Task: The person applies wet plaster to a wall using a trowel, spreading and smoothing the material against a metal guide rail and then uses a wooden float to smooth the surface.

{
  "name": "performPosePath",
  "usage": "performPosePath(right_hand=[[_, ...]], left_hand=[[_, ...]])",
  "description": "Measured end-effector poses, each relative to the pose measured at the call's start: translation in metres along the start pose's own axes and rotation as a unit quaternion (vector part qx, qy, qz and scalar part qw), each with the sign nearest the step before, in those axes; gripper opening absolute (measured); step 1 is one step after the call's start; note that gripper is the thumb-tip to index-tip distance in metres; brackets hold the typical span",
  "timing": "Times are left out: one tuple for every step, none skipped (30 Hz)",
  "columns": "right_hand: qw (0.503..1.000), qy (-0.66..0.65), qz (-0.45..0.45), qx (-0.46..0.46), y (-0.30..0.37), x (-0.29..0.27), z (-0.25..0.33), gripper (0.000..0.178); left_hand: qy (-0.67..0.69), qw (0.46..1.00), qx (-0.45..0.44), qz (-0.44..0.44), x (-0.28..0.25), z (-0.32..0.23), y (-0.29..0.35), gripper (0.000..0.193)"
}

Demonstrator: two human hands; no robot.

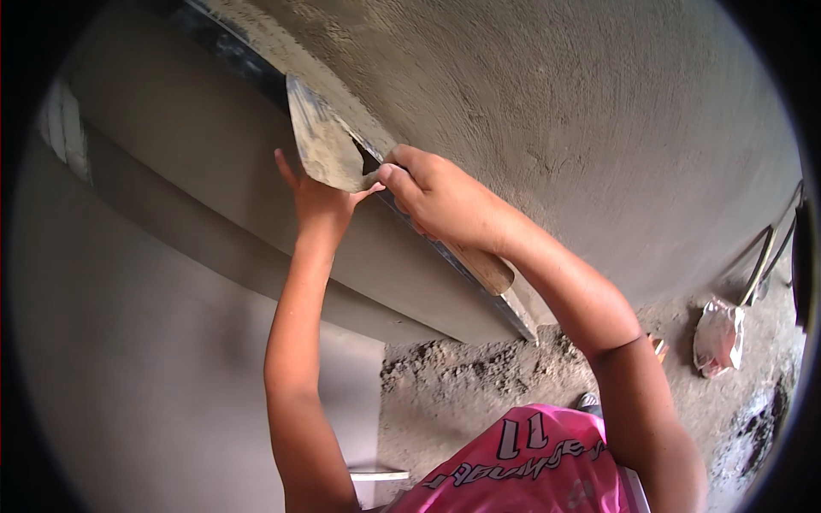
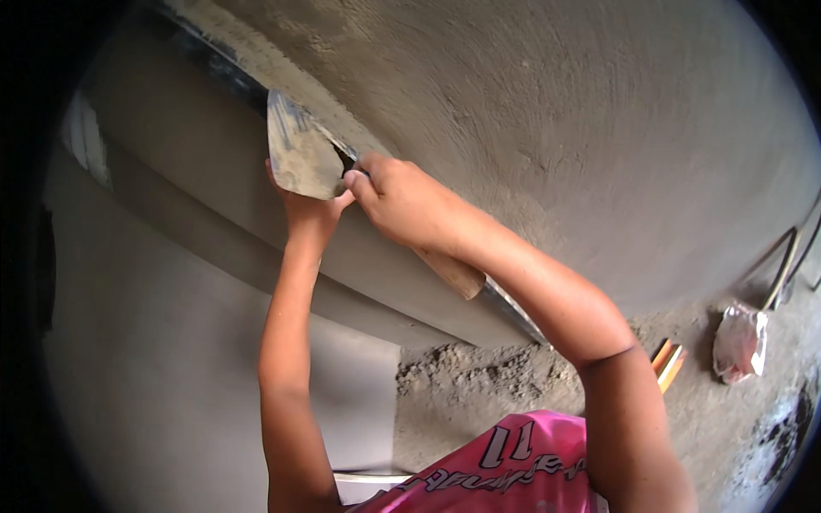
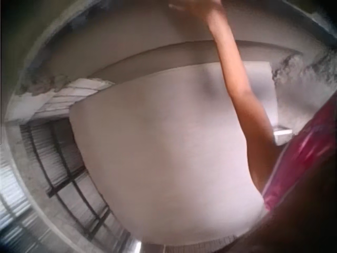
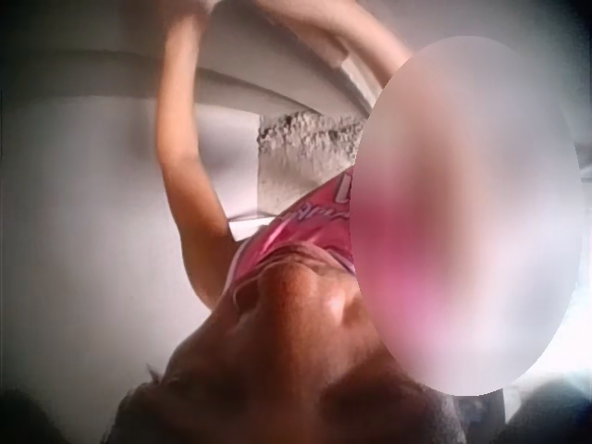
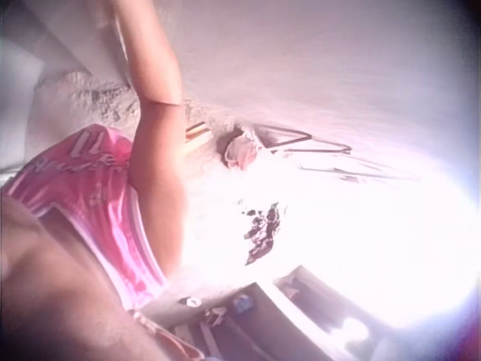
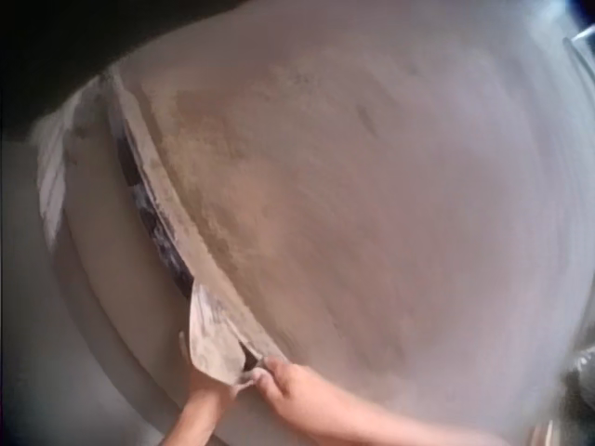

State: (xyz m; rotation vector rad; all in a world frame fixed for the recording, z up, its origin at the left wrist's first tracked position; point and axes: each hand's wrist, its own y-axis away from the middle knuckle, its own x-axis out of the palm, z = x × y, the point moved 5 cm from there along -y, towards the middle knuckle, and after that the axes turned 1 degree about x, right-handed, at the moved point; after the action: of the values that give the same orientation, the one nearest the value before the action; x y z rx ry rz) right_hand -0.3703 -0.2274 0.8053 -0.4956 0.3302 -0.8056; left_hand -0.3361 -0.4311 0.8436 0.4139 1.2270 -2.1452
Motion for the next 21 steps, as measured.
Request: performPosePath(right_hand=[[1.0, 0.001, 0.005, -0.002, 0.0, -0.003, 0.001, 0.036], [1.0, 0.001, 0.01, -0.004, 0.001, -0.006, 0.002, 0.037], [0.999, -0.008, 0.021, 0.026, 0.003, -0.004, -0.004, 0.037], [0.998, -0.017, 0.032, 0.055, 0.009, -0.004, -0.011, 0.036], [0.995, -0.028, 0.044, 0.084, 0.016, -0.002, -0.019, 0.036], [0.992, -0.03, 0.057, 0.112, 0.025, 0.0, -0.03, 0.036], [0.988, -0.028, 0.065, 0.138, 0.036, -0.002, -0.046, 0.037], [0.983, -0.026, 0.074, 0.165, 0.048, -0.002, -0.061, 0.037], [0.983, -0.03, 0.068, 0.167, 0.059, 0.0, -0.072, 0.037], [0.983, -0.031, 0.058, 0.169, 0.072, 0.003, -0.081, 0.037], [0.983, -0.032, 0.048, 0.172, 0.079, 0.004, -0.088, 0.037], [0.984, -0.034, 0.05, 0.17, 0.078, 0.004, -0.079, 0.037], [0.984, -0.036, 0.051, 0.168, 0.076, 0.005, -0.063, 0.037], [0.984, -0.037, 0.051, 0.166, 0.073, 0.009, -0.053, 0.037], [0.996, -0.008, 0.025, 0.088, 0.06, 0.007, -0.042, 0.036], [0.998, 0.002, 0.017, 0.061, 0.043, 0.006, -0.033, 0.036], [0.999, 0.013, 0.009, 0.035, 0.024, 0.002, -0.023, 0.036], [1.0, 0.019, 0.005, 0.007, 0.011, 0.0, -0.012, 0.036], [0.999, 0.014, 0.025, 0.035, 0.002, -0.003, -0.008, 0.036], [0.997, 0.009, 0.044, 0.062, -0.005, -0.007, -0.002, 0.036], [0.994, 0.004, 0.065, 0.09, -0.007, -0.007, -0.001, 0.036]], left_hand=[[0.007, 1.0, 0.001, 0.003, 0.0, -0.001, -0.003, 0.105], [0.014, 1.0, 0.002, 0.007, 0.0, -0.001, -0.005, 0.105], [-0.004, 1.0, -0.007, 0.01, 0.001, -0.002, 0.0, 0.107], [-0.05, 0.999, -0.008, 0.016, 0.002, -0.002, 0.0, 0.108], [-0.096, 0.995, -0.009, 0.022, 0.003, 0.0, -0.002, 0.108], [-0.139, 0.99, -0.01, 0.028, 0.001, -0.001, -0.004, 0.109], [-0.117, 0.993, 0.002, 0.027, -0.002, -0.008, -0.009, 0.112], [-0.097, 0.993, -0.023, 0.062, -0.004, -0.015, -0.012, 0.114], [-0.092, 0.994, -0.02, 0.058, -0.006, -0.014, -0.012, 0.115], [-0.083, 0.995, -0.017, 0.051, -0.006, -0.015, -0.012, 0.117], [-0.086, 0.995, -0.017, 0.054, -0.005, -0.014, -0.012, 0.119], [-0.091, 0.994, -0.017, 0.059, -0.005, -0.012, -0.011, 0.12], [-0.095, 0.993, -0.017, 0.063, -0.004, -0.009, -0.01, 0.122], [-0.091, 0.995, -0.007, 0.048, -0.003, -0.007, -0.006, 0.123], [-0.084, 0.996, 0.005, 0.026, -0.001, -0.005, -0.008, 0.123], [-0.076, 0.997, 0.016, 0.007, 0.0, -0.005, -0.008, 0.124], [-0.013, 1.0, 0.022, -0.004, -0.001, -0.009, -0.01, 0.118], [-0.031, 0.999, 0.01, 0.027, -0.001, -0.006, -0.009, 0.115], [-0.045, 0.997, -0.003, 0.054, 0.001, -0.004, -0.006, 0.112], [-0.06, 0.995, -0.016, 0.082, 0.004, -0.001, -0.004, 0.109], [-0.076, 0.994, -0.003, 0.082, 0.004, -0.002, -0.001, 0.115]])
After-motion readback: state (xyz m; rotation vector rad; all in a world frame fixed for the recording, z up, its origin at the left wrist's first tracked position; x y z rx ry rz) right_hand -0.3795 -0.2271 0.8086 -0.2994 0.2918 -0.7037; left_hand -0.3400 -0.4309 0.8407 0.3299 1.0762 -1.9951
